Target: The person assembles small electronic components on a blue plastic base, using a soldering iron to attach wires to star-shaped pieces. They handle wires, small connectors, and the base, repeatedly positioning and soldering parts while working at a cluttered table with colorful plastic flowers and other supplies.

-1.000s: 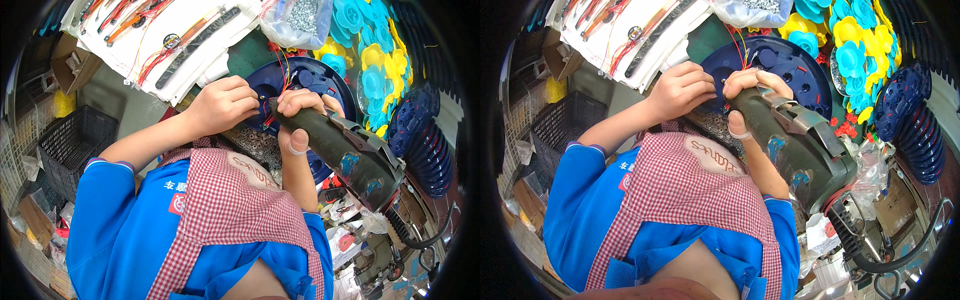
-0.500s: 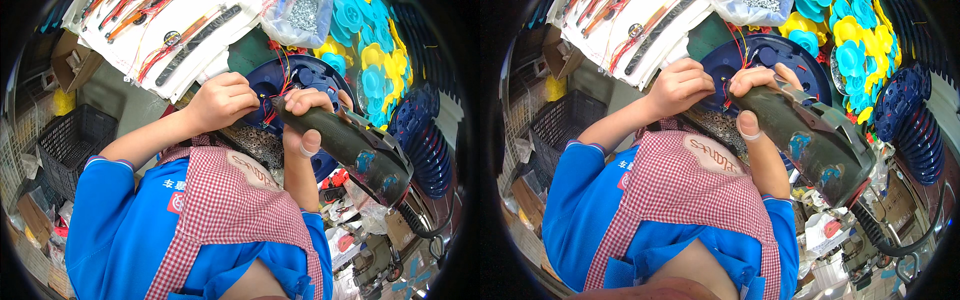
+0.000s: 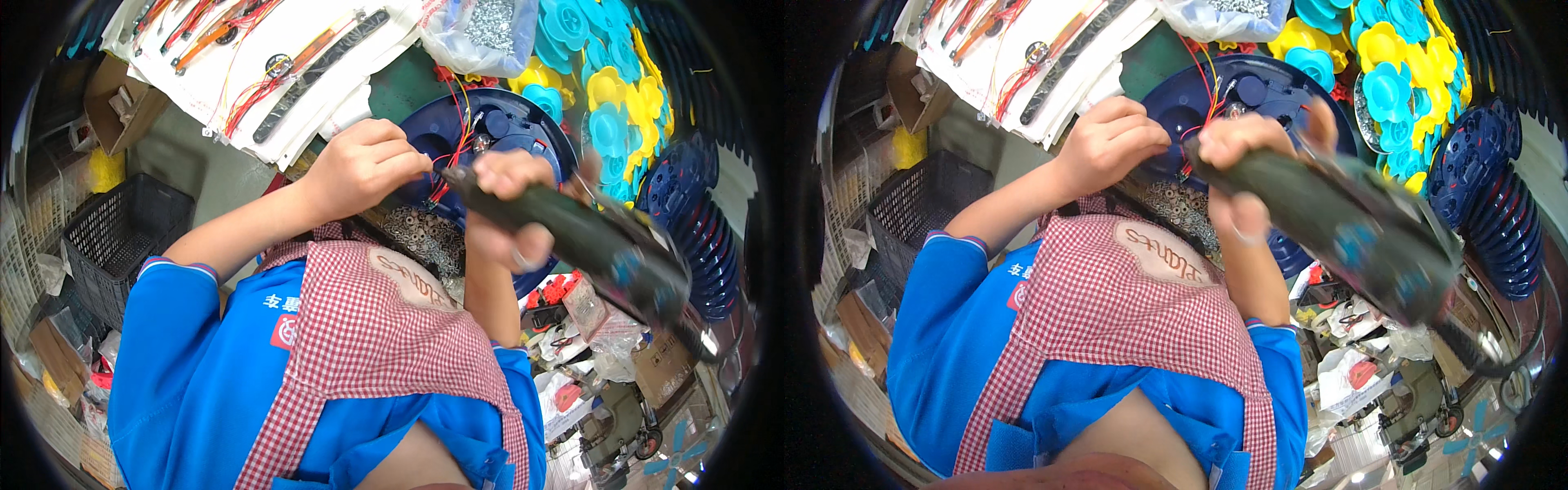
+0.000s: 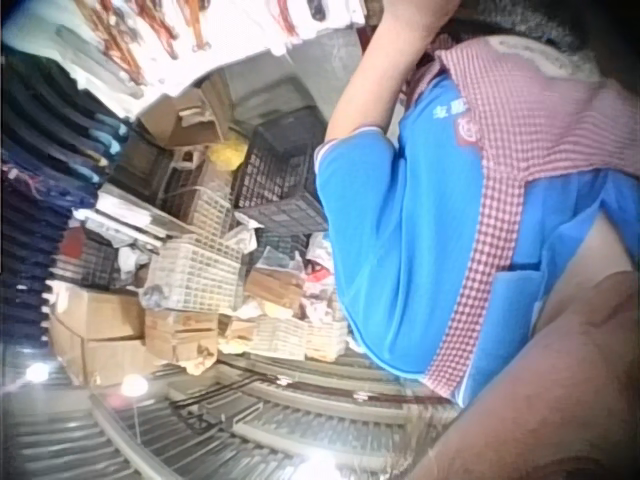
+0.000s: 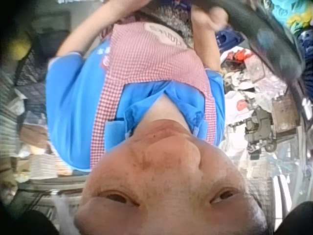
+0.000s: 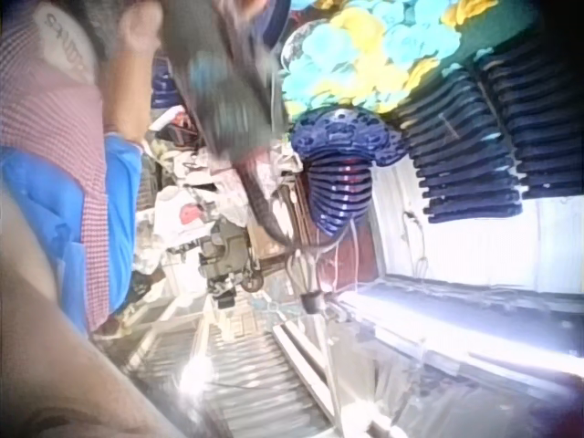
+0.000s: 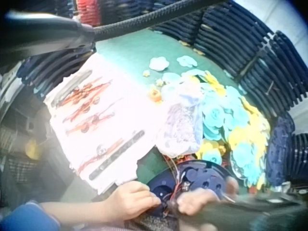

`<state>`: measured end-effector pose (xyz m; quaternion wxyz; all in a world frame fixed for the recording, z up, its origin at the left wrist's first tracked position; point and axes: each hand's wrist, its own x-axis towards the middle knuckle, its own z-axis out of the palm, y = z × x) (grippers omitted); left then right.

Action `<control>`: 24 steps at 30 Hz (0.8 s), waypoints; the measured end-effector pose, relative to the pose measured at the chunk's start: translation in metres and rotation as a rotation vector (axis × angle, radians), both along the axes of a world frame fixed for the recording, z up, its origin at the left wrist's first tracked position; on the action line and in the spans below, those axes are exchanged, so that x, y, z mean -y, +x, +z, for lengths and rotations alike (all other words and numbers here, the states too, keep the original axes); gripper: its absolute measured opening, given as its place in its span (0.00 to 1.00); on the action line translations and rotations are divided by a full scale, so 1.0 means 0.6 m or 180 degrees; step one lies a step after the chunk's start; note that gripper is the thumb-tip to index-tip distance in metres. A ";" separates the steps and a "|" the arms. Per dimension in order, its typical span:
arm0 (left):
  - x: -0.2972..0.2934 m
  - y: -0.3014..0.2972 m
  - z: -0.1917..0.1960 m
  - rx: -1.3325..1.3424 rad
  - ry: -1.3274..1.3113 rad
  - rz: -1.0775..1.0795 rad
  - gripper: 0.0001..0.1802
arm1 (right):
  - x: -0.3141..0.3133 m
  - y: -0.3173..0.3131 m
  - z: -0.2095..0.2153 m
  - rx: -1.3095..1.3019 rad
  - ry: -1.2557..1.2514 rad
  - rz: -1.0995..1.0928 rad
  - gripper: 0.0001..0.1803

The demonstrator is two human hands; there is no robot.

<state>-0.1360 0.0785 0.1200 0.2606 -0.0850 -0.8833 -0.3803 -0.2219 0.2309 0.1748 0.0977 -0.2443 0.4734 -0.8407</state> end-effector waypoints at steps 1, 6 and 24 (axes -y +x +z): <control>-0.007 -0.001 0.015 0.0008 0.0124 -0.0006 0.13 | -0.014 0.002 0.014 -0.0007 -0.0202 0.0128 0.56; -0.048 -0.025 0.024 -0.0239 0.0258 -0.0593 0.12 | -0.062 0.008 0.043 -0.0573 0.0054 0.0185 0.48; -0.081 -0.113 0.056 -0.0164 -0.1580 -0.0303 0.06 | -0.277 0.053 0.029 -0.0466 0.0709 -0.2208 0.47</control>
